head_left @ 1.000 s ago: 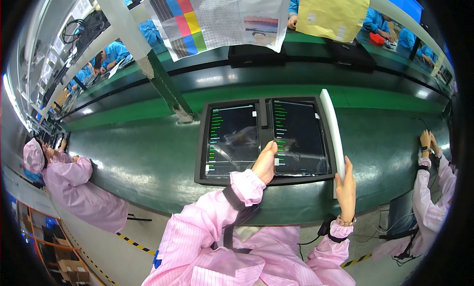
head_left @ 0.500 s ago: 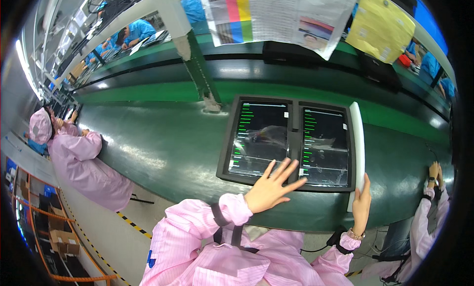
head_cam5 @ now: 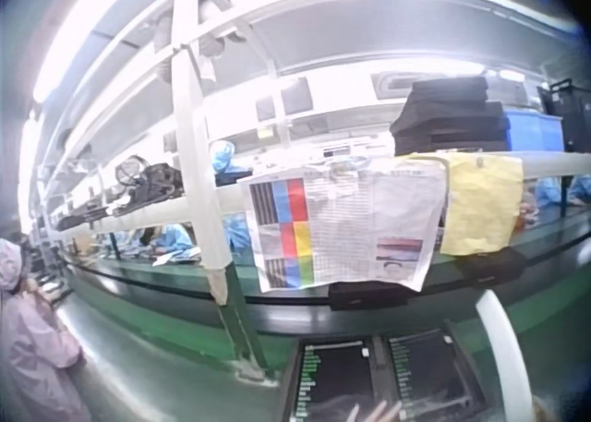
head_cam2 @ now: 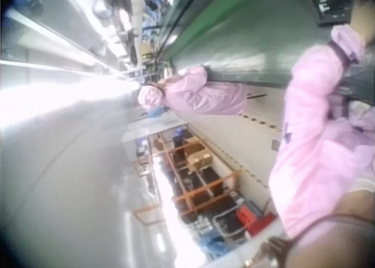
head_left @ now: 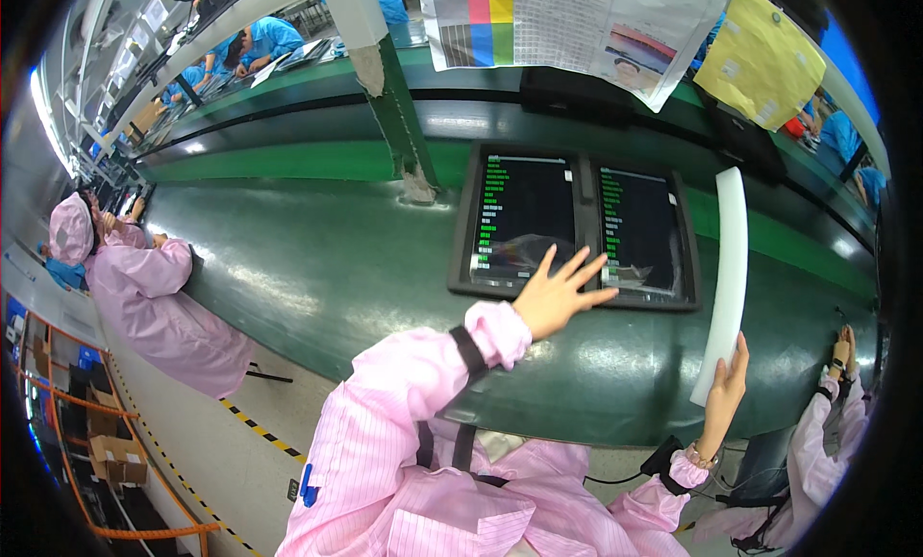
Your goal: Testing and inspecting hardware/software functions of tablet devices on a production line.
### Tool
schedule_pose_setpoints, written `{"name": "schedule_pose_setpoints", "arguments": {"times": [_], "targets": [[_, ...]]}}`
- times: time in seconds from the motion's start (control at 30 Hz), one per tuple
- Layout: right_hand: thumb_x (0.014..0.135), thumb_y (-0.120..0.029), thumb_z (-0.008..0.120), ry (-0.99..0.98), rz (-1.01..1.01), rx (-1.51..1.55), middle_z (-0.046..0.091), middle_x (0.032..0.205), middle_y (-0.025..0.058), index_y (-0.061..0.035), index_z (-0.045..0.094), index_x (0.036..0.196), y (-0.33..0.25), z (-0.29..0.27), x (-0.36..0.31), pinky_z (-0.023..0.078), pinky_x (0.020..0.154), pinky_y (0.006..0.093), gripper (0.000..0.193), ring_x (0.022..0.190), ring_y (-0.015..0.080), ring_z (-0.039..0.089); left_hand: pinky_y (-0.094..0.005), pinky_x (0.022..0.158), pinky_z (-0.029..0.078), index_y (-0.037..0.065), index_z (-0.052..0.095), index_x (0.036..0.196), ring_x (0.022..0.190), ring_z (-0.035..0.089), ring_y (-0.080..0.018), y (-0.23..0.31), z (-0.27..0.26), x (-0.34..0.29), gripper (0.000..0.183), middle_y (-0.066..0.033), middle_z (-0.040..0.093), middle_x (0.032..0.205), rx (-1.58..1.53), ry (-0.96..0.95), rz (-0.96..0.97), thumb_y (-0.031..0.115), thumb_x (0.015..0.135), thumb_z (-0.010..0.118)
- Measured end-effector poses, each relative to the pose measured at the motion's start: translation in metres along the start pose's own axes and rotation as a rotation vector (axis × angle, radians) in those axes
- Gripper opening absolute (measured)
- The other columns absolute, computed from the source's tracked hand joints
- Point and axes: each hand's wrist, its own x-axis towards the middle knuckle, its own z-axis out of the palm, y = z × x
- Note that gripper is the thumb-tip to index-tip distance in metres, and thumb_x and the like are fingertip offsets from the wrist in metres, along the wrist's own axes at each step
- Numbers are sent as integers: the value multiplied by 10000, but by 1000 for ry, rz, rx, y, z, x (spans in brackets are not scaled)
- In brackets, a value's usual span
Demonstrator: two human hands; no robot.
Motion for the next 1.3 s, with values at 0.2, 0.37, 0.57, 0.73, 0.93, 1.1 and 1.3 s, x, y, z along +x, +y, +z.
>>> {"name": "schedule_pose_setpoints", "arguments": {"times": [0.2,0.37,0.57,0.73,0.93,1.1,1.3], "targets": [[983,-73,459,-63,91,213,509,1372,179,-20,397,1413,3,3,-10,360,1043,332,438,1263,240,490,-645,1111,167,361,435,1416,1427,295,-285,-65,5,49,509,-81,324,1539,96,92,-92,192,943,522],[992,-96,471,-63,137,346,536,1314,160,-13,390,1406,-5,6,-18,397,996,311,429,1170,207,535,-636,1120,150,382,409,1420,1430,287,-267,-100,14,74,516,-86,315,1537,134,41,-292,163,961,496],[980,-55,463,-122,171,498,543,1313,151,-16,383,1404,-28,16,-15,407,978,291,433,1158,186,542,-617,1136,109,382,416,1418,1448,242,-274,-125,17,94,534,-113,289,1544,87,-13,-352,123,957,490],[963,-51,484,-155,256,622,558,1292,158,-18,372,1413,-42,25,-13,411,985,298,465,1158,187,547,-584,1152,109,369,393,1439,1450,235,-277,-136,19,86,543,-123,267,1553,79,8,-333,121,964,484],[928,-21,483,-168,364,1045,540,1295,155,31,335,1418,-63,64,3,426,992,334,515,1154,217,553,-573,1148,150,262,300,1497,1445,243,-286,-118,16,63,559,-151,268,1547,-109,132,-354,348,977,488],[875,-61,502,-453,503,1408,567,1135,139,44,421,1331,-106,109,44,482,920,384,475,1045,249,577,-478,1126,275,55,216,1504,1397,344,-295,-81,5,39,722,-179,310,1529,-1165,108,-330,542,996,378],[755,-26,491,-871,533,1624,579,997,113,58,464,1288,-155,196,66,498,872,367,540,935,232,591,-492,1033,430,91,301,1466,1307,446,-252,-33,-13,-7,693,-130,391,1462,-2098,10,-394,588,984,331]]}}
